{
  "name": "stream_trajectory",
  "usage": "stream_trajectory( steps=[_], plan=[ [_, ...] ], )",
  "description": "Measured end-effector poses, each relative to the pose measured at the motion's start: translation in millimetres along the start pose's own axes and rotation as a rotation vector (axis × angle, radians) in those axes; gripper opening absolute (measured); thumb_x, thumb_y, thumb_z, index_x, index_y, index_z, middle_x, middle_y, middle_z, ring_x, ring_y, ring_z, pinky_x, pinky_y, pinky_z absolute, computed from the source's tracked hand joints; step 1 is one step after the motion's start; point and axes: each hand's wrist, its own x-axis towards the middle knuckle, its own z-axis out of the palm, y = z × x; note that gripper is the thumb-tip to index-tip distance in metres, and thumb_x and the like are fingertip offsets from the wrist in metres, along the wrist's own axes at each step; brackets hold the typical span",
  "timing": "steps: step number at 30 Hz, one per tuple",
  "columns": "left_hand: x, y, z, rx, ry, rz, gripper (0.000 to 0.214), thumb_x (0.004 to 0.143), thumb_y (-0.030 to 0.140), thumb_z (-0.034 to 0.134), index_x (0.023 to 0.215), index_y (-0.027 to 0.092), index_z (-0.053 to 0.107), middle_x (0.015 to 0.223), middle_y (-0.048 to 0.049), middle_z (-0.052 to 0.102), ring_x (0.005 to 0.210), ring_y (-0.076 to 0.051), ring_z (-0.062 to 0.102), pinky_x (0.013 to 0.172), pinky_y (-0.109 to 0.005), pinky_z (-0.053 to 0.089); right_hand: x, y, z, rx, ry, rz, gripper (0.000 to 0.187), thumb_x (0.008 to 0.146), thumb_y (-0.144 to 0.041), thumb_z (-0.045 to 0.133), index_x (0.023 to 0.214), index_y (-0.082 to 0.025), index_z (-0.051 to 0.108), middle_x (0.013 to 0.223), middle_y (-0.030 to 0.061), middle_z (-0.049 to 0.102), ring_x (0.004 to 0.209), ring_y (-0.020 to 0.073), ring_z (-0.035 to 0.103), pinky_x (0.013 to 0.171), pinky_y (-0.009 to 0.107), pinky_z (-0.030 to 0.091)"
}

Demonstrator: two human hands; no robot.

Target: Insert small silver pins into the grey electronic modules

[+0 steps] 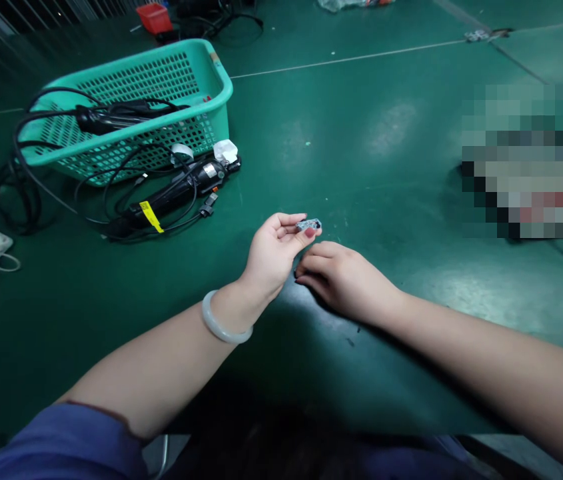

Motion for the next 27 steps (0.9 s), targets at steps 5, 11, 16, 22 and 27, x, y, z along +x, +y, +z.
stream_trajectory(
  steps=[5,11,16,22,27],
  plan=[
    [0.1,-0.8,-0.7,0.004,-0.009,-0.002,0.029,0.063,0.014,0.077,0.085,0.015,0.057,0.077,-0.0006,0.069,0.079,-0.012,0.068,0.084,-0.031,0.049,-1.0,12.8,-8.7,0.045,0.025,0.008,0.017,0.086,-0.013,0.053,0.093,-0.017,0.068,0.093,0.0073,0.07,0.091,0.0191,0.062,0.084,0.034,0.05],
    [0.5,-2.0,-2.3,0.015,-0.012,0.002,0.03,0.063,0.014,0.077,0.086,0.015,0.057,0.079,-0.0007,0.069,0.08,-0.013,0.067,0.088,-0.032,0.048,-2.2,19.0,-17.4,-0.064,-0.009,0.005,0.012,0.085,-0.019,0.058,0.086,-0.016,0.069,0.087,0.0069,0.069,0.088,0.0196,0.063,0.08,0.033,0.051],
    [0.9,-2.9,-2.4,0.023,-0.016,0.01,0.031,0.062,0.016,0.078,0.085,0.015,0.057,0.079,-0.0011,0.069,0.081,-0.013,0.067,0.089,-0.034,0.047,0.6,14.1,-14.3,-0.149,-0.034,-0.064,0.018,0.089,-0.02,0.052,0.084,-0.015,0.069,0.082,0.007,0.067,0.08,0.0179,0.061,0.074,0.031,0.05],
    [1.4,-3.1,-2.5,0.034,-0.016,0.024,0.031,0.062,0.014,0.077,0.085,0.015,0.058,0.08,-0.001,0.069,0.081,-0.013,0.066,0.091,-0.034,0.047,-0.5,15.5,-18.4,-0.241,-0.004,-0.149,0.022,0.09,-0.016,0.047,0.082,-0.013,0.067,0.08,0.0086,0.065,0.077,0.0185,0.06,0.072,0.031,0.051],
    [-0.2,-1.2,-1.7,0.063,-0.007,0.014,0.029,0.063,0.01,0.075,0.085,0.015,0.058,0.081,-0.0002,0.068,0.08,-0.011,0.065,0.09,-0.033,0.047,-2.7,13.5,-40.3,-0.26,0.283,-0.074,0.017,0.088,-0.019,0.052,0.081,-0.02,0.067,0.084,0.0055,0.068,0.076,0.0166,0.063,0.069,0.029,0.052]
  ],
)
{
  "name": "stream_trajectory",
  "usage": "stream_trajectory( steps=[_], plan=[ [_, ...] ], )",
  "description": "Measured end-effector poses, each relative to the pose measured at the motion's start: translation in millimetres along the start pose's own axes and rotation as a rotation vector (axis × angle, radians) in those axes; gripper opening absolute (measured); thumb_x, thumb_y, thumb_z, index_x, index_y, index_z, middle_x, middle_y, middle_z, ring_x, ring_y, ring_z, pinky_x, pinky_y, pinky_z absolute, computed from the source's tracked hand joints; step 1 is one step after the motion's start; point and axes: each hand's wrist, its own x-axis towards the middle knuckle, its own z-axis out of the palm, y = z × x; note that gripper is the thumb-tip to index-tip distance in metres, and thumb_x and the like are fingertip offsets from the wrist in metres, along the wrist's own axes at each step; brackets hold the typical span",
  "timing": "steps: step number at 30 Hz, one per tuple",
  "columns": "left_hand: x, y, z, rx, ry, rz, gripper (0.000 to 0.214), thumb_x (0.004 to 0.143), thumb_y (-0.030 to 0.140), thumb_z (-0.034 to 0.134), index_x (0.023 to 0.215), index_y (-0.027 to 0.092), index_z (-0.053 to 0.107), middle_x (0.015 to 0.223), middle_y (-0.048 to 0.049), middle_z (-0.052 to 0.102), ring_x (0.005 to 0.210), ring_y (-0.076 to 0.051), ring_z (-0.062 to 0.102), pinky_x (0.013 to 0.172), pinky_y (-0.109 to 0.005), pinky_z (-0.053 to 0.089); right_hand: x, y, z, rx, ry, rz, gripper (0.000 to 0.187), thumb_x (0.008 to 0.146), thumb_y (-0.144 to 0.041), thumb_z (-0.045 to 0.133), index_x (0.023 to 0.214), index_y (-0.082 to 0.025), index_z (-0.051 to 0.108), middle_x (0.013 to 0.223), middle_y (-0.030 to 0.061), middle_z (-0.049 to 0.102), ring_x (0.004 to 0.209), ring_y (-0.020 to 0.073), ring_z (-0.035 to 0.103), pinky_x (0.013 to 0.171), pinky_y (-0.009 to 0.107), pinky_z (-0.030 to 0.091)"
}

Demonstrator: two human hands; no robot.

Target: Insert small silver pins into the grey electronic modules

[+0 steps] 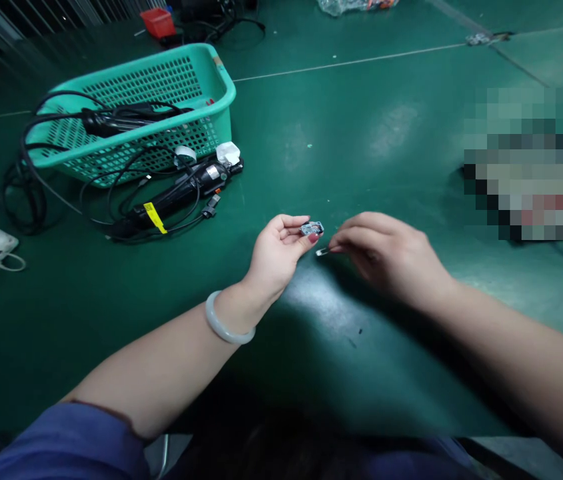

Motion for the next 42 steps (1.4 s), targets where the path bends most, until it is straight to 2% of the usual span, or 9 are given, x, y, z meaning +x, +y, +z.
stream_trajectory(
  steps=[2,4,13,20,27,33,42],
  plan=[
    [-1.2,0.8,0.7,0.029,-0.025,-0.019,0.028,0.062,0.008,0.074,0.085,0.015,0.059,0.08,-0.0001,0.068,0.079,-0.011,0.065,0.089,-0.033,0.048,2.8,1.0,-6.1,-0.048,0.089,0.064,0.016,0.088,-0.019,0.053,0.08,-0.023,0.066,0.083,0.0044,0.068,0.073,0.0166,0.064,0.065,0.029,0.051],
    [-2.2,1.0,1.3,0.058,-0.063,-0.033,0.029,0.061,0.007,0.075,0.084,0.015,0.06,0.08,-0.0002,0.068,0.08,-0.011,0.064,0.089,-0.033,0.047,4.8,2.3,-7.6,-0.085,0.108,0.097,0.016,0.087,-0.019,0.054,0.078,-0.024,0.066,0.081,0.0042,0.068,0.071,0.0171,0.063,0.062,0.03,0.05],
    [-2.5,-2.0,0.9,0.075,-0.125,-0.032,0.031,0.057,0.008,0.078,0.082,0.015,0.061,0.081,-0.0015,0.068,0.082,-0.012,0.064,0.09,-0.035,0.047,4.8,6.0,5.9,-0.106,0.025,0.069,0.018,0.087,-0.018,0.051,0.081,-0.022,0.068,0.084,0.0053,0.067,0.075,0.0172,0.062,0.067,0.029,0.051],
    [-2.2,-1.2,-0.5,0.062,-0.119,-0.026,0.029,0.059,0.007,0.076,0.083,0.015,0.061,0.08,-0.0007,0.068,0.08,-0.011,0.064,0.087,-0.031,0.048,5.4,4.1,3.5,-0.099,0.068,0.075,0.016,0.087,-0.018,0.053,0.081,-0.02,0.068,0.083,0.0054,0.068,0.074,0.017,0.063,0.065,0.028,0.051],
    [-2.0,1.0,-2.3,0.014,-0.11,-0.01,0.03,0.062,0.012,0.077,0.087,0.016,0.061,0.084,-0.0007,0.068,0.084,-0.011,0.064,0.091,-0.032,0.046,5.8,6.4,3.3,-0.015,0.129,0.166,0.014,0.086,-0.02,0.056,0.082,-0.022,0.069,0.083,0.0048,0.069,0.073,0.0172,0.065,0.066,0.03,0.052],
    [-1.2,0.3,-1.9,0.002,-0.11,-0.013,0.03,0.061,0.011,0.076,0.085,0.016,0.061,0.084,-0.0005,0.068,0.083,-0.01,0.064,0.092,-0.033,0.046,6.4,4.5,7.0,0.029,0.091,0.114,0.013,0.086,-0.022,0.056,0.086,-0.021,0.069,0.087,0.005,0.07,0.077,0.0173,0.065,0.068,0.03,0.053],
    [-1.6,0.3,-1.7,0.002,-0.109,-0.015,0.029,0.061,0.011,0.076,0.085,0.015,0.061,0.082,0.0001,0.068,0.081,-0.01,0.064,0.09,-0.031,0.046,5.6,3.0,8.6,0.0,0.127,0.091,0.016,0.088,-0.022,0.054,0.084,-0.019,0.069,0.084,0.006,0.07,0.076,0.0166,0.065,0.069,0.029,0.054]
  ],
)
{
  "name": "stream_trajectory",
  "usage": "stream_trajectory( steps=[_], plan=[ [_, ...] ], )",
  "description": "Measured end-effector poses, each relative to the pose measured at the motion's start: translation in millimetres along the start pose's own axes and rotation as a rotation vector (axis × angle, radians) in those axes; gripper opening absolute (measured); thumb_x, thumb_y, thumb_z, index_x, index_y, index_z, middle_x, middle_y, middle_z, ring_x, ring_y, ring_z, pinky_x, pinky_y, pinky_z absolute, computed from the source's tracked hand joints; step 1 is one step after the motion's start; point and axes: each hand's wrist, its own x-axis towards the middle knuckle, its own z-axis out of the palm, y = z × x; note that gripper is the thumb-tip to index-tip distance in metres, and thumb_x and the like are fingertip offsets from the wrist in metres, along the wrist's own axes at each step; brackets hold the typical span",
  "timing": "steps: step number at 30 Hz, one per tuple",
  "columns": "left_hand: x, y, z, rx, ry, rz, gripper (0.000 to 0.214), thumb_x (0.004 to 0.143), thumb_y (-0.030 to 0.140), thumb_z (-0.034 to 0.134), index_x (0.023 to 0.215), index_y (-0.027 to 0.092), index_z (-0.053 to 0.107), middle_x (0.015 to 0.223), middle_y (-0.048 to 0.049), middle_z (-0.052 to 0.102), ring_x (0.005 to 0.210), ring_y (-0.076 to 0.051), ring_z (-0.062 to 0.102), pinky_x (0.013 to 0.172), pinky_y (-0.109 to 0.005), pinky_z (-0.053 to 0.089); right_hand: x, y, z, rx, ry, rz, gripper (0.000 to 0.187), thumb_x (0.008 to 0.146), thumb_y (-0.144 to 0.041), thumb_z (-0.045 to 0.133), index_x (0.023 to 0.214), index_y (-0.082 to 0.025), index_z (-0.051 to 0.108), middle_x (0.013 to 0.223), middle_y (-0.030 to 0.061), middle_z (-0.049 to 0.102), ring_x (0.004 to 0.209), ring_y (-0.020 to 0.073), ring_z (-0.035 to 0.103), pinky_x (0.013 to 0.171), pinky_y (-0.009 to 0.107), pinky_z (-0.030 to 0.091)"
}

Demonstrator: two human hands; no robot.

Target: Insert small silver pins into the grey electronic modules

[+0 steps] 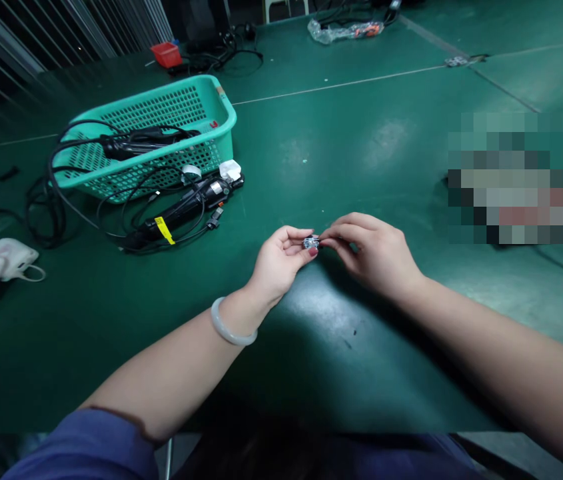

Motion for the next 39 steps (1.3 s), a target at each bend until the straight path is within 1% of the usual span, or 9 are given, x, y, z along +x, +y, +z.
stream_trajectory(
  steps=[3,7,11,15,24,27,30,34,39],
  plan=[
    [0.4,-0.2,-0.7,0.003,-0.002,-0.001,0.03,0.06,0.012,0.077,0.086,0.015,0.061,0.082,0.0,0.068,0.081,-0.01,0.064,0.09,-0.032,0.046,-0.1,-1.0,0.0,0.002,0.002,0.003,0.017,0.088,-0.023,0.054,0.085,-0.019,0.07,0.085,0.006,0.07,0.077,0.0166,0.065,0.069,0.029,0.053],
    [1.5,-1.4,-2.0,0.0,-0.005,-0.001,0.032,0.06,0.014,0.078,0.086,0.015,0.061,0.083,-0.0003,0.068,0.082,-0.01,0.064,0.091,-0.032,0.046,-0.9,-1.5,1.2,-0.039,0.011,-0.039,0.018,0.088,-0.025,0.054,0.086,-0.019,0.071,0.085,0.0071,0.07,0.077,0.0173,0.064,0.071,0.03,0.053],
    [2.3,-2.8,-2.9,-0.008,-0.009,0.004,0.033,0.059,0.014,0.079,0.086,0.015,0.061,0.082,-0.0001,0.068,0.081,-0.01,0.064,0.091,-0.033,0.046,-2.0,-0.3,2.7,-0.068,0.008,-0.089,0.018,0.088,-0.025,0.055,0.088,-0.019,0.072,0.084,0.0067,0.071,0.074,0.0172,0.062,0.068,0.031,0.052],
    [2.6,-2.7,-2.7,-0.006,-0.012,0.016,0.032,0.06,0.013,0.078,0.087,0.015,0.061,0.081,0.0005,0.068,0.081,-0.01,0.064,0.091,-0.033,0.046,-3.3,1.2,4.8,-0.093,0.036,-0.129,0.018,0.088,-0.025,0.056,0.09,-0.018,0.073,0.084,0.0067,0.071,0.071,0.0171,0.06,0.065,0.03,0.051],
    [2.8,-2.4,-3.0,-0.041,-0.004,0.022,0.028,0.062,0.009,0.075,0.087,0.016,0.063,0.082,0.0002,0.068,0.08,-0.009,0.064,0.092,-0.033,0.046,-3.5,-0.3,4.7,-0.103,0.045,-0.129,0.02,0.088,-0.025,0.055,0.094,-0.019,0.073,0.086,0.0066,0.071,0.072,0.0175,0.062,0.066,0.03,0.053],
    [2.5,-1.2,-2.8,-0.061,0.011,0.019,0.027,0.063,0.008,0.074,0.087,0.015,0.063,0.085,-0.0007,0.069,0.084,-0.011,0.064,0.095,-0.034,0.045,-3.1,-1.0,3.5,-0.069,0.084,-0.091,0.02,0.088,-0.025,0.055,0.095,-0.019,0.073,0.087,0.0063,0.071,0.075,0.0171,0.064,0.068,0.03,0.053],
    [1.7,2.0,-1.5,-0.097,0.064,0.004,0.024,0.067,0.005,0.07,0.087,0.014,0.062,0.09,-0.0019,0.069,0.089,-0.011,0.065,0.1,-0.035,0.043,-3.3,2.3,5.3,-0.018,0.117,-0.024,0.019,0.088,-0.025,0.055,0.093,-0.019,0.073,0.087,0.0057,0.072,0.077,0.0168,0.066,0.07,0.029,0.054],
    [0.4,6.6,-0.5,-0.188,0.124,-0.053,0.019,0.074,0.001,0.062,0.088,0.013,0.061,0.093,-0.0029,0.067,0.093,-0.012,0.066,0.102,-0.036,0.043,-3.5,16.2,12.1,0.06,0.081,0.086,0.019,0.088,-0.027,0.055,0.09,-0.021,0.073,0.088,0.0047,0.072,0.077,0.0168,0.067,0.068,0.03,0.054],
    [-1.7,11.9,-3.0,-0.289,0.183,-0.052,0.02,0.078,-0.001,0.055,0.092,0.012,0.063,0.093,-0.004,0.066,0.096,-0.014,0.067,0.102,-0.034,0.044,-2.4,34.3,18.6,0.162,0.074,0.224,0.018,0.086,-0.027,0.057,0.082,-0.02,0.073,0.083,0.0045,0.072,0.074,0.017,0.066,0.068,0.031,0.054]
  ],
)
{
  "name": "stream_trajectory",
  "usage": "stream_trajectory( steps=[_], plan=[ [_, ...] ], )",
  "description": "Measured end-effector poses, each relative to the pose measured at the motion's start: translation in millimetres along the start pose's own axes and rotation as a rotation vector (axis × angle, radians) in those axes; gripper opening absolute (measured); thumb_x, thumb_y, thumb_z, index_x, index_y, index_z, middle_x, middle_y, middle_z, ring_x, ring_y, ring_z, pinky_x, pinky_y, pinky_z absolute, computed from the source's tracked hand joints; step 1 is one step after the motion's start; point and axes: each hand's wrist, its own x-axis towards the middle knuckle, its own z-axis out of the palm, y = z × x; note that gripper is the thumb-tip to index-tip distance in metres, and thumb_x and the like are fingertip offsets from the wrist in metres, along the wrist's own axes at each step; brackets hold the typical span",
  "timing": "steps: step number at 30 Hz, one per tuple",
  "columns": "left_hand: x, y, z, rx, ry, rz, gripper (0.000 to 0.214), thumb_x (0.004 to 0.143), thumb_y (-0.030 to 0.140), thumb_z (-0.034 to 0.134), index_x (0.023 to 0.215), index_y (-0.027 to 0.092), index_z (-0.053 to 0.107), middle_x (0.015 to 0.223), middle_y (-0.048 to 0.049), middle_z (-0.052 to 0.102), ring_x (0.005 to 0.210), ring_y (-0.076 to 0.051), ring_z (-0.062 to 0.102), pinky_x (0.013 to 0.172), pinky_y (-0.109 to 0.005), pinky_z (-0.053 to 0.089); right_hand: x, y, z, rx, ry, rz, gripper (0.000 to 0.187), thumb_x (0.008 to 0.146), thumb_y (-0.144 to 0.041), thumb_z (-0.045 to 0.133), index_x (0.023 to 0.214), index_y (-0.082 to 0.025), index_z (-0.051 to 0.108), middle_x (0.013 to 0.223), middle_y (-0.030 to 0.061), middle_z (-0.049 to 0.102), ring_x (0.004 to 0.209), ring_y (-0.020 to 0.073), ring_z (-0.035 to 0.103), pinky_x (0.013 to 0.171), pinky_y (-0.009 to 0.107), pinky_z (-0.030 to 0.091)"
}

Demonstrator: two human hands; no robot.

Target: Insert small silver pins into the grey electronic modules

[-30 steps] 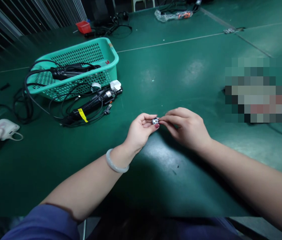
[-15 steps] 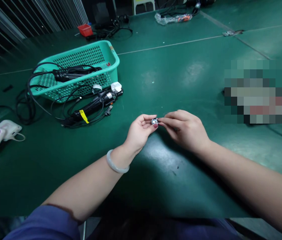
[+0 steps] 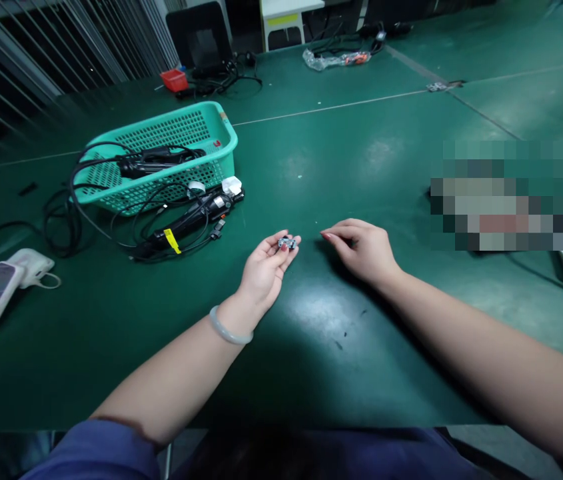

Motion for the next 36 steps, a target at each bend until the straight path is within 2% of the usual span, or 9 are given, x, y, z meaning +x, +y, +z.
stream_trajectory(
  steps=[5,10,15,19,23,27,32,36],
  plan=[
    [-6.6,12.2,-7.4,-0.049,0.087,0.036,0.017,0.08,0.002,0.054,0.089,0.011,0.065,0.088,-0.0036,0.066,0.089,-0.011,0.067,0.099,-0.03,0.048,0.9,3.6,-0.8,0.035,0.008,0.052,0.018,0.085,-0.028,0.058,0.078,-0.02,0.072,0.081,0.0046,0.072,0.074,0.0175,0.066,0.067,0.031,0.053],
    [-25.0,27.7,-38.0,0.065,0.199,0.071,0.018,0.079,0.005,0.056,0.09,0.013,0.067,0.083,-0.003,0.067,0.084,-0.01,0.066,0.096,-0.029,0.05,0.0,1.9,-1.7,0.049,-0.019,0.044,0.018,0.085,-0.026,0.057,0.077,-0.019,0.072,0.082,0.0049,0.072,0.075,0.0174,0.066,0.068,0.031,0.052],
    [-50.2,45.9,-78.7,0.396,0.288,0.148,0.026,0.071,0.019,0.07,0.097,0.015,0.068,0.085,-0.0022,0.068,0.082,-0.012,0.067,0.093,-0.032,0.052,-0.2,0.5,-1.7,0.052,-0.037,0.026,0.018,0.085,-0.025,0.057,0.077,-0.019,0.071,0.082,0.0053,0.071,0.074,0.0168,0.065,0.068,0.03,0.052],
    [-66.4,61.5,-98.4,0.805,0.408,0.197,0.042,0.067,0.033,0.074,0.105,0.017,0.067,0.086,-0.0045,0.071,0.085,-0.016,0.067,0.092,-0.036,0.05,-0.5,0.0,-1.4,0.054,-0.042,0.019,0.019,0.085,-0.026,0.056,0.077,-0.019,0.071,0.082,0.0054,0.071,0.074,0.0171,0.065,0.068,0.031,0.052],
    [-76.7,72.0,-103.6,1.269,0.429,0.266,0.038,0.074,0.039,0.065,0.107,0.02,0.068,0.091,-0.0076,0.073,0.086,-0.019,0.068,0.087,-0.036,0.051,-1.1,0.1,-1.0,0.062,-0.052,0.007,0.019,0.085,-0.027,0.057,0.077,-0.018,0.071,0.083,0.0056,0.072,0.075,0.0174,0.066,0.068,0.032,0.053],
    [-79.2,73.2,-103.2,1.534,0.376,0.337,0.032,0.079,0.04,0.058,0.105,0.023,0.068,0.091,-0.0071,0.073,0.085,-0.021,0.068,0.082,-0.035,0.051,-1.6,0.5,-0.7,0.062,-0.061,0.008,0.019,0.086,-0.028,0.056,0.077,-0.019,0.071,0.083,0.0053,0.072,0.076,0.0177,0.066,0.068,0.032,0.053],
    [-76.6,72.4,-103.0,1.666,0.318,0.361,0.031,0.084,0.036,0.051,0.109,0.024,0.067,0.1,-0.0078,0.071,0.092,-0.023,0.065,0.086,-0.036,0.048,-2.1,0.8,-1.4,0.079,-0.065,0.01,0.019,0.086,-0.027,0.056,0.077,-0.019,0.071,0.083,0.0051,0.072,0.076,0.0175,0.066,0.069,0.032,0.053],
    [-73.5,73.8,-106.7,1.605,0.312,0.387,0.035,0.089,0.032,0.041,0.113,0.025,0.065,0.108,-0.0063,0.07,0.103,-0.022,0.059,0.093,-0.037,0.043,-1.9,0.7,-2.2,0.094,-0.07,0.025,0.018,0.086,-0.027,0.056,0.078,-0.019,0.071,0.083,0.0052,0.072,0.076,0.017,0.066,0.07,0.031,0.053]
  ],
)
